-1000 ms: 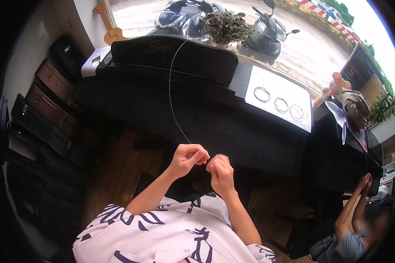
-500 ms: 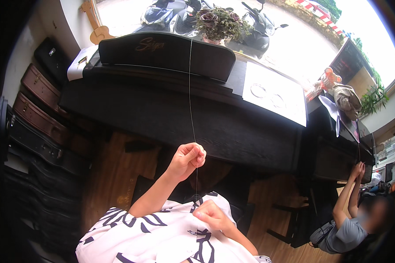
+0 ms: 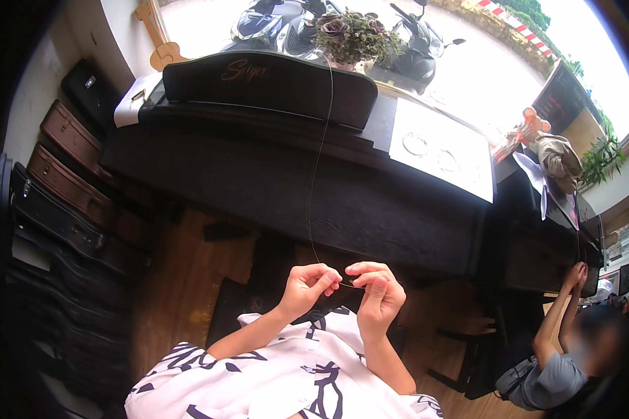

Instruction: The person shapes thin metal wire into circular rings by hand. They repeatedly bend and close the wire, then place the finished rings on a white paper on the counter. The process is repeated for multiple rings.

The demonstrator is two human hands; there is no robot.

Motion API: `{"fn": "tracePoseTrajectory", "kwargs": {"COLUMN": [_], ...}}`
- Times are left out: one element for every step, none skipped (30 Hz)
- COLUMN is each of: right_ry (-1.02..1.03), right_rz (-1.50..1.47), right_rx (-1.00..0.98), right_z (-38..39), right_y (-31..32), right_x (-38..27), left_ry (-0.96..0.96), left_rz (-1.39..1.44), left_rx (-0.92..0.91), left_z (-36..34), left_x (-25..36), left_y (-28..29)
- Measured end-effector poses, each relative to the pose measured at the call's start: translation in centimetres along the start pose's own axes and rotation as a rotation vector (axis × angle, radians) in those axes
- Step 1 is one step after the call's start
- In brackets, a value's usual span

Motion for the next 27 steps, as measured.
{"fn": "tracePoseTrajectory", "kwargs": {"right_ry": [-0.047,-0.09,-0.134,-0.174,-0.155,-0.217,-0.28,-0.291,-0.378,-0.484,-0.589,-0.58,-0.57,-0.572,-0.518,-0.537,-0.555,-0.542,-0.564,-0.595,-0.624,-0.648,-0.621,-0.657,-0.625,-0.575,-0.525], "right_rz": [0.121,0.087,0.052,0.017,0.073,0.189,0.301,0.255,0.325,0.293,0.26,0.246,0.233,0.219,0.244,0.2,0.161,0.139,0.08,0.008,-0.065,-0.115,-0.2,-0.241,-0.262,-0.313,-0.365], "right_rx": [-0.066,-0.073,-0.079,-0.085,-0.083,-0.194,-0.309,-0.346,-0.424,-0.442,-0.458,-0.476,-0.493,-0.504,-0.518,-0.528,-0.536,-0.566,-0.589,-0.594,-0.597,-0.646,-0.652,-0.68,-0.709,-0.705,-0.702], "right_z": [0.1,0.4,1.0,1.5,2.0,2.5,3.0,3.3,3.5,4.5,5.6,5.8,6.0,6.3,5.6,5.6,5.6,5.6,5.9,6.3,6.5,6.5,6.8,6.8,6.8,7.1,7.6], "right_y": [0.4,0.8,1.2,1.4,1.8,2.1,2.4,2.2,1.9,2.4,2.9,3.0,3.0,3.0,2.5,2.3,2.2,2.2,2.1,2.2,2.3,2.2,1.9,1.6,1.4,1.3,1.3], "right_x": [0.4,1.1,1.9,2.9,3.6,4.0,4.3,4.2,4.2,4.8,5.4,5.6,5.8,5.7,5.1,4.9,4.9,5.0,5.2,5.2,5.3,5.1,5.0,4.6,4.1,4.3,4.2], "left_ry": [-0.033,-0.065,-0.098,-0.121,-0.146,-0.172,-0.198,-0.201,-0.204,-0.203,-0.189,-0.175,-0.161,-0.15,-0.133,-0.105,-0.079,-0.045,-0.022,0.011,0.047,0.088,0.141,0.143,0.143,0.142,0.141], "left_rz": [-0.057,-0.114,-0.172,-0.207,-0.256,-0.304,-0.352,-0.368,-0.384,-0.399,-0.405,-0.411,-0.417,-0.424,-0.418,-0.388,-0.354,-0.325,-0.296,-0.249,-0.203,-0.162,-0.119,-0.112,-0.106,-0.055,-0.002], "left_rx": [0.019,0.037,0.054,0.073,0.075,0.076,0.082,0.067,0.053,0.034,0.03,0.025,0.019,0.027,0.017,0.011,0.002,0.013,0.029,0.02,0.011,0.013,0.019,0.012,0.002,0.0,0.002], "left_z": [0.2,0.4,0.6,0.6,0.7,0.8,0.9,0.9,0.9,0.9,0.8,0.6,0.4,0.3,0.0,0.1,0.1,-0.1,-0.2,-0.2,-0.4,-0.4,-0.5,-0.4,-0.3,-0.5,-0.3], "left_x": [0.1,0.2,0.5,0.8,0.9,1.1,1.2,1.3,1.4,1.4,1.4,1.5,1.6,1.6,1.9,1.9,1.8,1.5,0.8,0.5,0.5,0.5,0.4,0.3,0.2,0.3,0.0], "left_y": [-0.2,-0.4,-0.6,-0.8,-1.0,-1.1,-1.1,-1.1,-1.0,-1.1,-1.0,-0.8,-0.8,-0.7,-0.7,-0.6,-0.5,-0.2,0.3,0.5,0.6,0.8,1.1,1.5,1.7,1.7,1.8]}}
Point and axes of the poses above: each hand's wrist, its own z-axis away from the middle knuckle, its own y-axis out of the back of the hand, x = y × z, the point moved 5 cm from there along -z, towards the middle knuckle, and after that the axes turned 15 degrees about y, right-handed, at the moved point
